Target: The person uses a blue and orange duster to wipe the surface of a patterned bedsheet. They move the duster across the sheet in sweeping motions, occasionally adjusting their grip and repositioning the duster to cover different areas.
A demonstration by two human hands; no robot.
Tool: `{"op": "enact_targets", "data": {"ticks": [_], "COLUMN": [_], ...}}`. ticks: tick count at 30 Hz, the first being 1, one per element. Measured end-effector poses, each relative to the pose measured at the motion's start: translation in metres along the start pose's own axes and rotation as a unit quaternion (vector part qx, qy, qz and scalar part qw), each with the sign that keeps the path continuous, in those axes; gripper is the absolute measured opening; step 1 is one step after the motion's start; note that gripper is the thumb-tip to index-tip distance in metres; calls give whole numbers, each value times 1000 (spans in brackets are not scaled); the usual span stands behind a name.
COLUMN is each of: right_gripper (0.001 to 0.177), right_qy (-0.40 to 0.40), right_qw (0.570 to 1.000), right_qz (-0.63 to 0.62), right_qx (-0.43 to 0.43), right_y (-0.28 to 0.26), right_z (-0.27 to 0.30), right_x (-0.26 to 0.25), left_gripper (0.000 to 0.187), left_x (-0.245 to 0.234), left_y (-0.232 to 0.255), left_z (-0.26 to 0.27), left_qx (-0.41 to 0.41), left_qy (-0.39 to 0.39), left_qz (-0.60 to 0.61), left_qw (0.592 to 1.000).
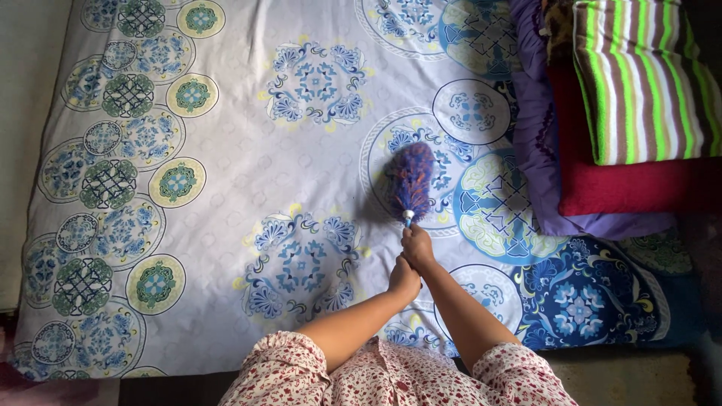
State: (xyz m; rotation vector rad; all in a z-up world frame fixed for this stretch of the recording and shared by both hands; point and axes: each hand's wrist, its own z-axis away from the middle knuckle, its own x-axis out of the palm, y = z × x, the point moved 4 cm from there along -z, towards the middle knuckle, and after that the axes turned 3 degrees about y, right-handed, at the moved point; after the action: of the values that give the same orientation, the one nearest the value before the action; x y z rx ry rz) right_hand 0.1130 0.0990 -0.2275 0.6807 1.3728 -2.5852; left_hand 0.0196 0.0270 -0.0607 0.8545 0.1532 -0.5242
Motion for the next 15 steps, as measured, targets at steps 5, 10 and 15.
{"op": "enact_targets", "data": {"ticks": [5, 10, 15], "right_gripper": [41, 39, 43], "right_qy": [3, 58, 48], "right_qw": [991, 997, 991], "right_qz": [-129, -48, -114], "right_qx": [20, 11, 41], "right_y": [-23, -4, -10], "right_z": [14, -9, 1], "right_x": [-15, -26, -17], "left_gripper": [30, 26, 27], "left_x": [9, 7, 9], "left_y": [-20, -4, -8], "left_z": [-24, -28, -28], "left_qx": [22, 32, 8], "left_qy": [4, -16, -7], "left_qz": [-23, -40, -18], "left_qw": [999, 999, 1000]}}
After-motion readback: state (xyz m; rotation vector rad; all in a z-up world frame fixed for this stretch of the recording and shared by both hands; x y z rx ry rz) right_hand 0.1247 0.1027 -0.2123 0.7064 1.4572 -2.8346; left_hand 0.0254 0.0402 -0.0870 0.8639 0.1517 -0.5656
